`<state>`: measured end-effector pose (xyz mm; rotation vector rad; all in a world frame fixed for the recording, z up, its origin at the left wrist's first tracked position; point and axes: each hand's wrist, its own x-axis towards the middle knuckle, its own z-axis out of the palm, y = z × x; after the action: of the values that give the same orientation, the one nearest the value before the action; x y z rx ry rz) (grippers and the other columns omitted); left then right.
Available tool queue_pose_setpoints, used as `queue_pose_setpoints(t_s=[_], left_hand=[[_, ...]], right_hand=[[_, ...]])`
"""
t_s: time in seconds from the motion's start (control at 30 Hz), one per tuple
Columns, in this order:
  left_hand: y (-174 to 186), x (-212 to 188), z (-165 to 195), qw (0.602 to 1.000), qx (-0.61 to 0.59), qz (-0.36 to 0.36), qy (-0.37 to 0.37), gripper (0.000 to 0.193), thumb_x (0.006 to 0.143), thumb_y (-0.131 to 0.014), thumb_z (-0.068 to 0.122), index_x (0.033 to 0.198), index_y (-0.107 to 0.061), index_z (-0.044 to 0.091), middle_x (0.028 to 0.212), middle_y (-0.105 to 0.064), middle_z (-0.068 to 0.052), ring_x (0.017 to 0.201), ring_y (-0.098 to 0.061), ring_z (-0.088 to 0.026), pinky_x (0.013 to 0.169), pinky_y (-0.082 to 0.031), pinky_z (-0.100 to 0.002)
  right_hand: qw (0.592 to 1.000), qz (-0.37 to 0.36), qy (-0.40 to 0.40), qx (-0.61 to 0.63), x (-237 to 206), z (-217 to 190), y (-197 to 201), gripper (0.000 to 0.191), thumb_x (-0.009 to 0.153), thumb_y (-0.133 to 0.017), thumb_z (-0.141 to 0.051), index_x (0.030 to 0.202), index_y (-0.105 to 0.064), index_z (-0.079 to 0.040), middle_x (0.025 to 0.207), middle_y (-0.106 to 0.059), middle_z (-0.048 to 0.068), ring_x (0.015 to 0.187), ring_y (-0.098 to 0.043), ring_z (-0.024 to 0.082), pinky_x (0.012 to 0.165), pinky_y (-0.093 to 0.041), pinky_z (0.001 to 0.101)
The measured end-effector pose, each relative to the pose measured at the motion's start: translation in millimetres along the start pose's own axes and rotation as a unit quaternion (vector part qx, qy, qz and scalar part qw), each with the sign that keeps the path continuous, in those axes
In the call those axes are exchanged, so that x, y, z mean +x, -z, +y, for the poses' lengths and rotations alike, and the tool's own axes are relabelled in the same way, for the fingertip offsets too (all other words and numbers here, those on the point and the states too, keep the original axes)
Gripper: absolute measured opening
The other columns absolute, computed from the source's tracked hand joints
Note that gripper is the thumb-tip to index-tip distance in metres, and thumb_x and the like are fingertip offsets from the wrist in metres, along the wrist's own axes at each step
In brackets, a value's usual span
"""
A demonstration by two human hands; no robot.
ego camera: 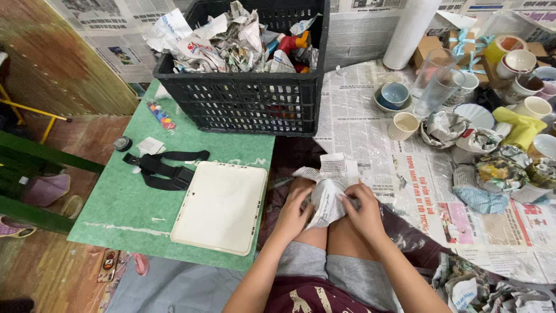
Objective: The person sits at a table and wraps small ceramic bowls and cups in newspaper. They pick up a piece of newspaper, place a ceramic item on it, fold the paper around the item, and set the wrapped bundle on the table. This process is repeated for several items.
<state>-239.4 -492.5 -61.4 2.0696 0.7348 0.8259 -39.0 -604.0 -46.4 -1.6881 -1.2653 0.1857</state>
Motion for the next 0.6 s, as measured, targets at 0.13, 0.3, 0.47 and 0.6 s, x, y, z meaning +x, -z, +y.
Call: queue_pose_setpoints(t_s=[0.13, 0.3, 0.47, 0.6], left_hand=[[18.0, -22.0, -27.0, 0.972, -0.103, -0.048, 0.206, 0.044, 0.112, -0.037, 0.034, 0.147, -0.057, 0.016, 0.145, -0.06, -0.007, 0.133, -0.055, -0.024, 0.109, -0.042, -0.039], [43.9, -42.7, -60.0, 0.867, -0.387, 0.017, 0.312, 0.047, 0.103, -0.042, 0.032, 0.139, -0.058, 0.007, 0.129, -0.072, -0.012, 0.11, -0.068, -0.027, 0.091, -0.055, -0.043], [48.9, -46.4, -50.9, 0.948, -0.213, -0.146, 0.185, 0.066, 0.08, -0.073, 0.005, 0.143, -0.053, 0.008, 0.132, -0.067, -0.011, 0.115, -0.066, -0.023, 0.097, -0.055, -0.038], [21.9, -31.2, -24.8, 0.95, -0.241, -0.099, 0.171, 0.068, 0.081, -0.08, 0.007, 0.143, -0.052, 0.008, 0.13, -0.067, -0.01, 0.116, -0.066, -0.022, 0.097, -0.056, -0.036]], right_hand=[[0.998, 0.008, 0.038, -0.04, 3.3, 0.8, -6.1, 0.017, 0.081, -0.076, -0.003, 0.093, -0.064, 0.0, 0.098, -0.066, 0.014, 0.093, -0.062, 0.033, 0.085, -0.05, 0.0408], [0.993, 0.033, 0.096, -0.057, -3.2, -1.3, -8.3, 0.024, 0.079, -0.076, 0.0, 0.099, -0.062, 0.0, 0.105, -0.064, 0.016, 0.108, -0.058, 0.037, 0.098, -0.046, 0.0441], [0.992, 0.037, 0.103, -0.055, -6.1, -5.1, -9.0, 0.027, 0.081, -0.074, 0.002, 0.108, -0.068, -0.001, 0.107, -0.064, 0.015, 0.112, -0.058, 0.037, 0.099, -0.045, 0.0442], [0.989, 0.05, 0.123, -0.058, -7.5, -5.0, -9.6, 0.028, 0.082, -0.073, 0.002, 0.109, -0.071, -0.003, 0.105, -0.063, 0.014, 0.113, -0.058, 0.036, 0.097, -0.046, 0.0437]])
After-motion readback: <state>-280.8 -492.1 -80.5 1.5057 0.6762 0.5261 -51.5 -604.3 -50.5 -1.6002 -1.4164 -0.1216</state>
